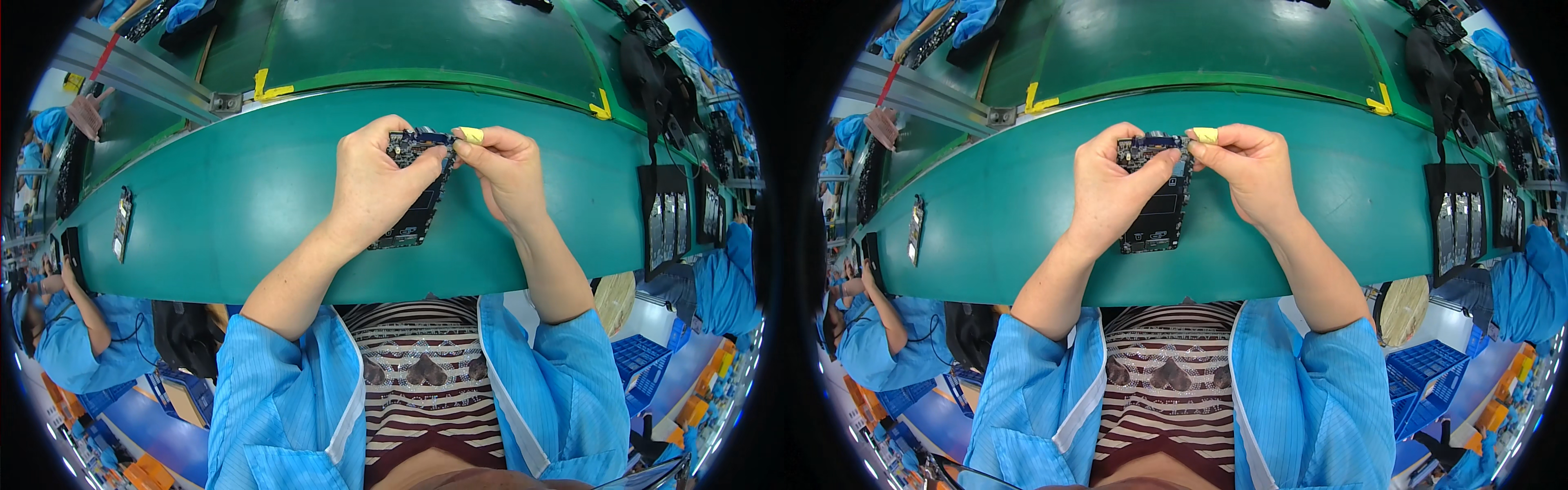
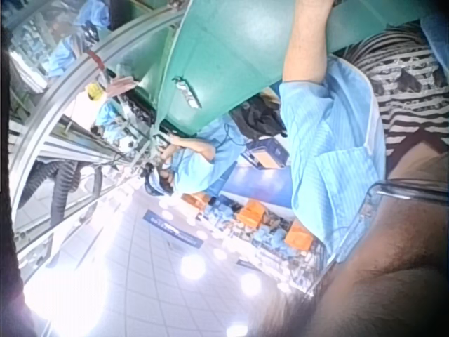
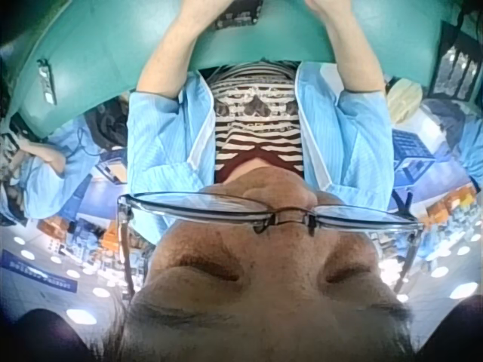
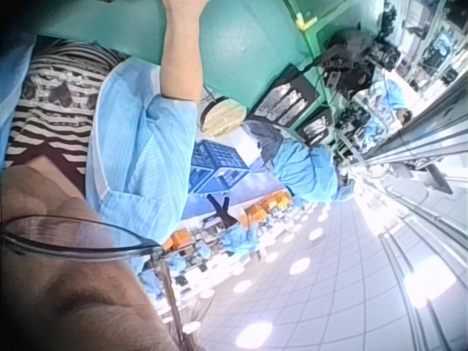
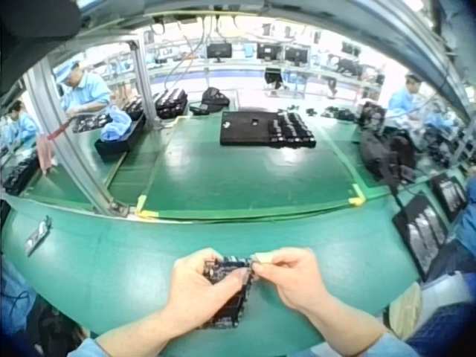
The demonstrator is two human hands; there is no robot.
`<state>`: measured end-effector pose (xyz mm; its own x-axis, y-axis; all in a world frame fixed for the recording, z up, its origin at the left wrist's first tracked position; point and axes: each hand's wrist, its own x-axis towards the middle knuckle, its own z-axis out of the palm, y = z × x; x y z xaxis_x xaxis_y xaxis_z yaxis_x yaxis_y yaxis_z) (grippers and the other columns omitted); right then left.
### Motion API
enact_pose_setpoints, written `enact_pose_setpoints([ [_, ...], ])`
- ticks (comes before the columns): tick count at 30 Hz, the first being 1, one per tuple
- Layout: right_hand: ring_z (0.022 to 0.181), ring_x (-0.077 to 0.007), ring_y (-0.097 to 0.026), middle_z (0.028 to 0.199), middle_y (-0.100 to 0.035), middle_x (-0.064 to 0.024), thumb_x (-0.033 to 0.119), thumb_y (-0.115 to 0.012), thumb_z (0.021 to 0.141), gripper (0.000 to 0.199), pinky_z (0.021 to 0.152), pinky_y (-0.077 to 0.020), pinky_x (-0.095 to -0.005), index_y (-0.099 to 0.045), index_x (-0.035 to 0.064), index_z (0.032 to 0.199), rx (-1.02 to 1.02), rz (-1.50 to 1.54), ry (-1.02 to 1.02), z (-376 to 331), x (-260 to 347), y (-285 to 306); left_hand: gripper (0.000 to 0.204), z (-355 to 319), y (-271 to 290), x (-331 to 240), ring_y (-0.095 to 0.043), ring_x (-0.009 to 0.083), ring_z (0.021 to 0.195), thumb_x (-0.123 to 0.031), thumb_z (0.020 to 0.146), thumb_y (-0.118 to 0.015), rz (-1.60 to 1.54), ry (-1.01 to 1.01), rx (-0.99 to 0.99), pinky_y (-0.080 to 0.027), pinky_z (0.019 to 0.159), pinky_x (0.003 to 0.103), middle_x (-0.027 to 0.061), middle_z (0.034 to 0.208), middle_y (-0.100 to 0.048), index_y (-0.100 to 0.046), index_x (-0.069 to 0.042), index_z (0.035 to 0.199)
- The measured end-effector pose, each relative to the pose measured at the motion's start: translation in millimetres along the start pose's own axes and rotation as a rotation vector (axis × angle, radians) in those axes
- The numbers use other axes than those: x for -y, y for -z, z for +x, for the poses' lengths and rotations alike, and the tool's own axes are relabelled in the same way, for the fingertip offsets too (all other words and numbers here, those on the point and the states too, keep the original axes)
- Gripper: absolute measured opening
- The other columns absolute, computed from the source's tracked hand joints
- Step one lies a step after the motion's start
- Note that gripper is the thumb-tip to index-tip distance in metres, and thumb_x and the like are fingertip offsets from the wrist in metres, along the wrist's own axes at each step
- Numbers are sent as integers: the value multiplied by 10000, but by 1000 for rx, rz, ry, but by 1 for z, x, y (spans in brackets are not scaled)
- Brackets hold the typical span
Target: The person attaches small components to phone circuit boards by hand and arranges the boards on a work mat.
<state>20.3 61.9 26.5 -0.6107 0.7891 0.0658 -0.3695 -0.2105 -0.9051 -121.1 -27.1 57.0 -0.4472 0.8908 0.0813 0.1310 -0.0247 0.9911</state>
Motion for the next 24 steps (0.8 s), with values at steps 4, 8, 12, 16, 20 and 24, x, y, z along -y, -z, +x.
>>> enact_pose_setpoints([
  [4, 727, -138, -619, 889, -664, -116, -21, -666, 776, 108, 662, -526, -260, -668, -22, 884, 19, -6, 2, 1, -1, 3, 147, 3, 2, 2, -522, 42, 526, -68, 720, -696, 14, 0, 6, -413, 448, 216, 32, 597, -601, -580, 17, 692],
  [8, 732, -139, -618, 900, -664, -114, -5, -660, 787, 145, 672, -529, -265, -662, -26, 930, 25, -33, -10, 2, -1, 3, 149, 3, 1, 1, -520, 41, 523, -70, 722, -699, -45, 29, 12, -411, 446, 214, 28, 592, -596, -579, 14, 694],
  [12, 772, -146, -625, 942, -660, -124, -4, -653, 795, 173, 704, -537, -274, -654, -31, 965, 33, -47, 1, 1, 1, 3, 151, 4, 2, 4, -521, 43, 521, -73, 724, -700, -50, 24, 18, -411, 444, 215, 30, 589, -594, -578, 12, 692],
  [16, 804, -152, -630, 970, -655, -132, -9, -643, 802, 185, 728, -540, -280, -648, -32, 985, 23, -25, 9, 0, 6, -2, 154, 4, 3, 4, -524, 44, 525, -77, 724, -701, -59, 22, 13, -412, 445, 217, 29, 587, -591, -578, 10, 689],
  [20, 819, -154, -632, 977, -651, -136, -19, -633, 807, 196, 740, -541, -284, -641, -35, 1003, 18, -14, 12, 0, 6, -1, 164, 5, 3, 4, -527, 46, 529, -87, 726, -706, -63, 31, 21, -415, 451, 221, 33, 598, -599, -579, 9, 687],
  [24, 806, -148, -632, 957, -654, -130, -26, -629, 805, 202, 731, -536, -278, -640, -36, 1007, 40, -47, 32, -1, 6, 1, 161, 7, 4, 7, -541, 49, 542, -86, 734, -708, -94, 48, 41, -431, 463, 218, 35, 624, -612, -582, 9, 705],
])
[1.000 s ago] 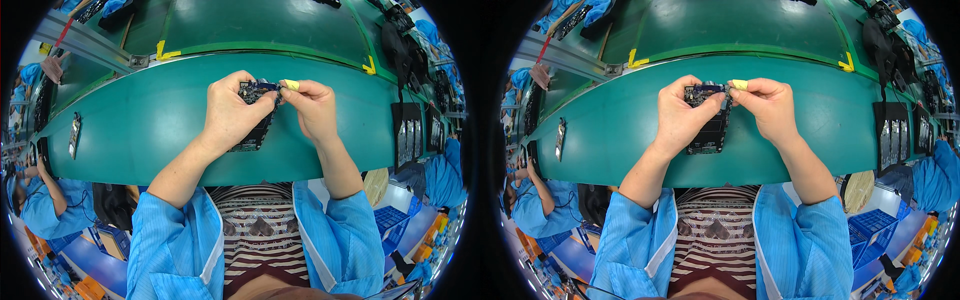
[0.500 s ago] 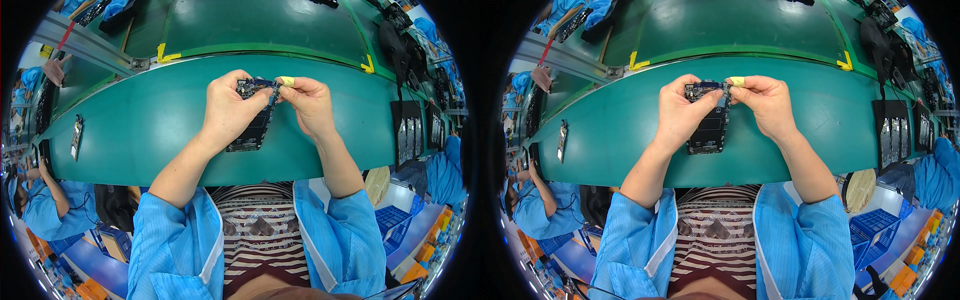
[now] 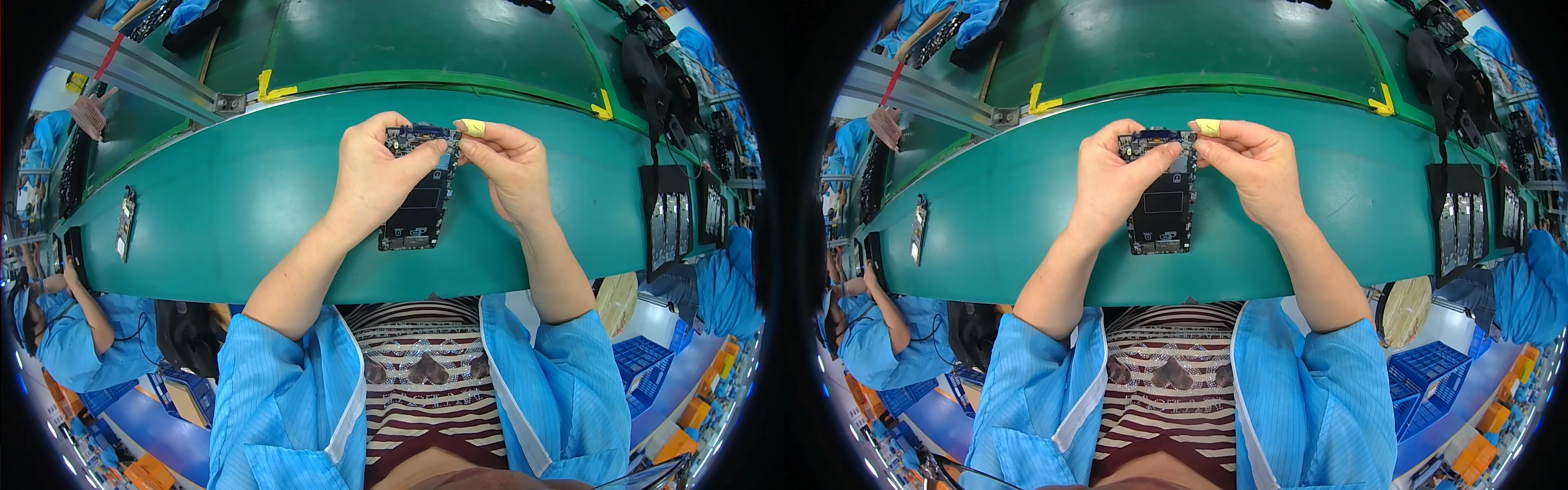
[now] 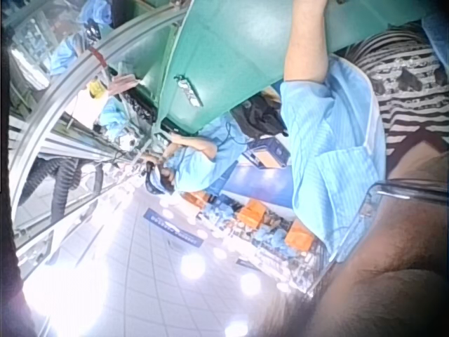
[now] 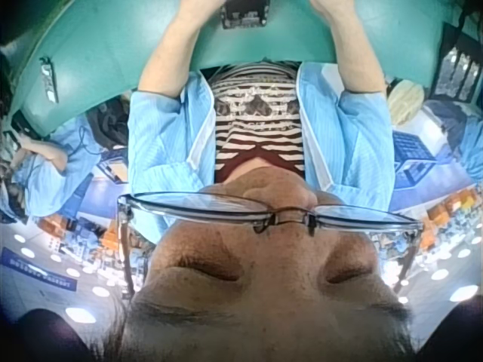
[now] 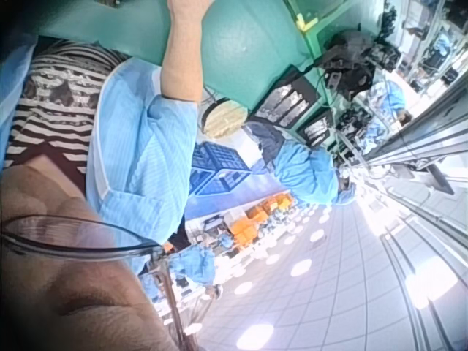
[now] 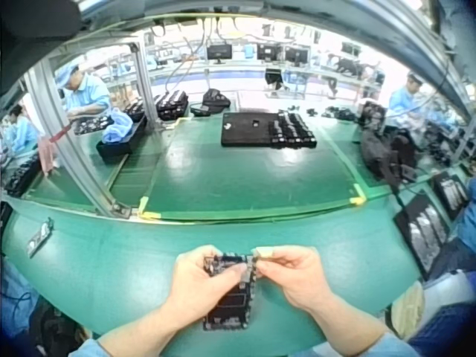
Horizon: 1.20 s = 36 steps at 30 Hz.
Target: The person attaches small components to phone circuit boards by hand and arranges the boards on a work mat.
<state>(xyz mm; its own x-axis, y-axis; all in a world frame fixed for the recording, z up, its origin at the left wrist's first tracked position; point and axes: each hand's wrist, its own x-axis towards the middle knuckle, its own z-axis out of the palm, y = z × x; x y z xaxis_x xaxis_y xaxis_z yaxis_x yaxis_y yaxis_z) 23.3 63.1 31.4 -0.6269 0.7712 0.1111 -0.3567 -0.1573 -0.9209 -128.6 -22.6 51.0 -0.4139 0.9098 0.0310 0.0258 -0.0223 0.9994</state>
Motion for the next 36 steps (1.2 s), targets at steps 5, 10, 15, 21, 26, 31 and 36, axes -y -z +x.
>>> enact_pose_setpoints([
  [5, 786, -142, -630, 925, -659, -117, -30, -632, 800, 199, 719, -533, -272, -644, -36, 998, -5, 8, -10, 0, 2, -1, 151, 2, 1, -1, -588, 70, 577, -68, 745, -704, -168, 106, 49, -473, 483, 216, 53, 674, -633, -577, 14, 754],
  [10, 767, -138, -629, 906, -661, -113, -33, -633, 797, 177, 707, -533, -268, -650, -36, 973, -23, 2, -7, 0, 2, -2, 136, 2, 1, -3, -617, 113, 603, -36, 781, -676, -109, 127, 87, -519, 518, 248, 73, 713, -631, -544, -5, 783],
  [15, 750, -130, -627, 897, -662, -113, -46, -632, 790, 144, 690, -533, -259, -654, -39, 932, -51, 2, -5, 0, 1, -2, 156, 0, -3, -4, -575, 67, 566, -66, 748, -697, -145, 130, 44, -466, 472, 224, 54, 664, -624, -561, 9, 735],
  [21, 728, -104, -614, 862, -662, -105, -55, -628, 778, 106, 660, -519, -228, -657, -46, 879, -96, -55, -13, -1, 0, -4, 168, -3, -6, 0, -533, 43, 557, -75, 750, -698, -78, 69, 15, -436, 462, 215, 22, 638, -597, -549, -2, 718],
  [26, 696, -92, -599, 829, -656, -89, -45, -636, 770, 110, 634, -499, -214, -661, -46, 876, -107, -116, -43, -2, -3, 0, 165, -4, -6, 8, -521, 33, 559, -70, 751, -697, -45, 53, 22, -426, 463, 207, 15, 646, -597, -549, -5, 716],
  [31, 698, -100, -598, 815, -655, -91, -23, -638, 779, 139, 648, -496, -224, -661, -45, 914, -95, -107, -91, 4, 0, 1, 158, 3, -3, 13, -558, 51, 581, -72, 757, -698, -98, 95, 44, -446, 475, 204, 33, 666, -612, -554, -6, 746],
  [36, 770, -142, -615, 879, -652, -115, 64, -558, 870, 228, 724, -509, -286, -609, -37, 1067, -7, 105, -190, 7, 9, 0, 155, 9, 1, 5, -615, 102, 613, -66, 764, -695, -380, 277, 90, -511, 520, 231, 77, 741, -642, -568, 1, 822],
])
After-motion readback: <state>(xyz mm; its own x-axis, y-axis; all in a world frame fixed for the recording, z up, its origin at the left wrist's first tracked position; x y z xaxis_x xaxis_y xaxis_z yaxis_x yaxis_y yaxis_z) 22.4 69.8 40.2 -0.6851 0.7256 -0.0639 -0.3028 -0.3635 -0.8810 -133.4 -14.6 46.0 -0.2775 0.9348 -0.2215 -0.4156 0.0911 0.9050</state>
